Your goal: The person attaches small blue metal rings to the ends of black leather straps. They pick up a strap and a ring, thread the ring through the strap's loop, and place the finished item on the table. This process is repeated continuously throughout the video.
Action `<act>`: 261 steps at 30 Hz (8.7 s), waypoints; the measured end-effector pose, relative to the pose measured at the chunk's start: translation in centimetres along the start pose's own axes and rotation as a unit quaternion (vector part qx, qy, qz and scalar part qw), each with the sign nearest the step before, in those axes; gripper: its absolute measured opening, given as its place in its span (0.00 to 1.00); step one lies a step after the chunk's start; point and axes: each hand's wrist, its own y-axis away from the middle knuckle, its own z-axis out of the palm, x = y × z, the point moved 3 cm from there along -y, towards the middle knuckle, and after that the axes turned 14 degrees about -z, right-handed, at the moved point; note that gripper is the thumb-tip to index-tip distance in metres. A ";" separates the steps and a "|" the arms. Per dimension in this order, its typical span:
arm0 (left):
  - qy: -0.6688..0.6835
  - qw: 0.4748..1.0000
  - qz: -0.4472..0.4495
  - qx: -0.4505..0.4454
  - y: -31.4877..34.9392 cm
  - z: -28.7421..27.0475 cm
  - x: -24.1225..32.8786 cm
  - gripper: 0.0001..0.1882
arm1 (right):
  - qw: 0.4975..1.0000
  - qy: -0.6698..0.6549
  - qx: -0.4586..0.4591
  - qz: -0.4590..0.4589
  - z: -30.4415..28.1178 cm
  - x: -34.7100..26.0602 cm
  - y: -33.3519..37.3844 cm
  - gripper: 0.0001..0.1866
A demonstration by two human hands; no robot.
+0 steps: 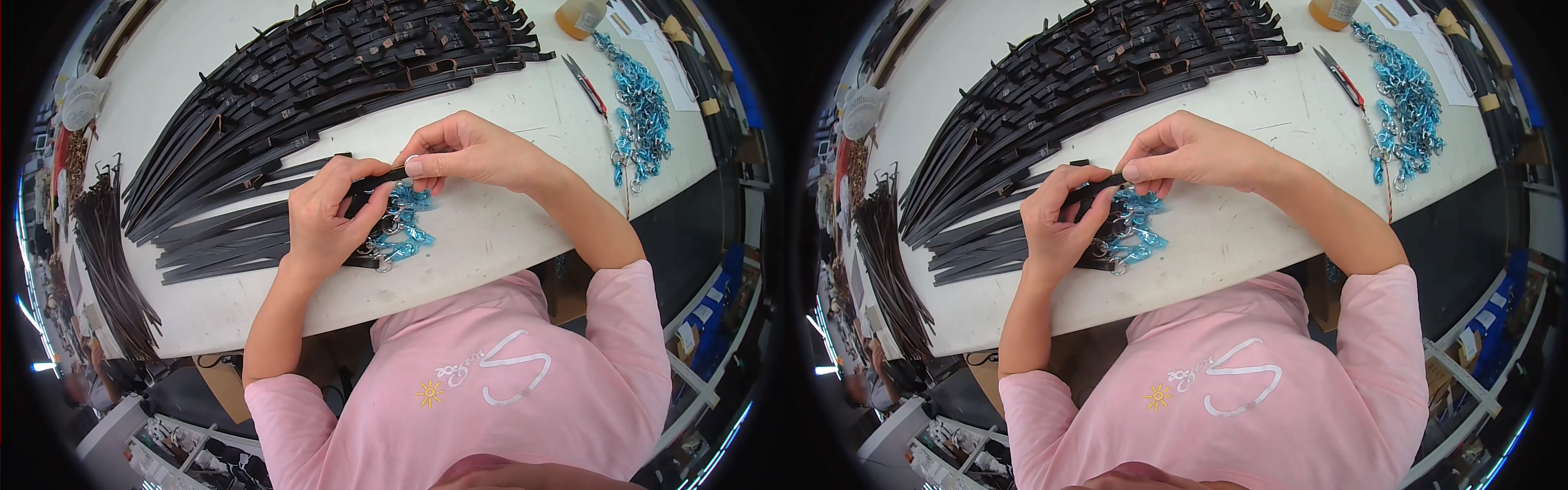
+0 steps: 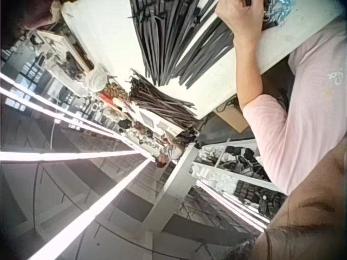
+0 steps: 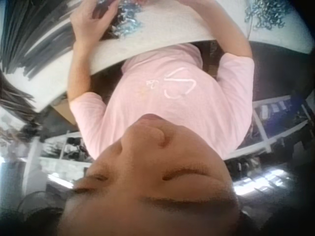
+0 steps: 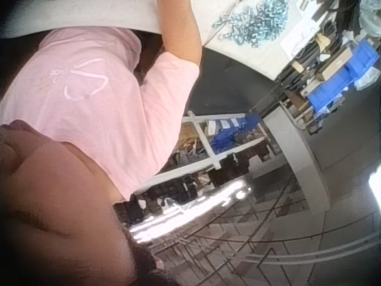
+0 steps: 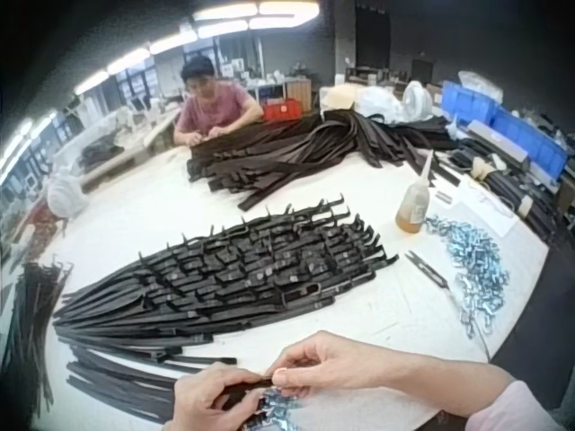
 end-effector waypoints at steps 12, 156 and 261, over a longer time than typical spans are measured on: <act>-0.043 0.998 0.042 0.008 0.3 -0.1 -0.1 0.12 | 1.000 0.016 -0.010 -0.010 -0.2 0.2 -0.1 0.15; 0.030 0.950 -0.200 -0.239 -1.2 -0.3 -1.0 0.13 | 0.999 0.039 0.004 0.019 0.5 1.3 -0.4 0.10; 0.104 0.950 -0.206 -0.212 -1.0 0.0 -1.8 0.10 | 0.991 0.131 0.041 0.004 0.3 1.1 -0.2 0.08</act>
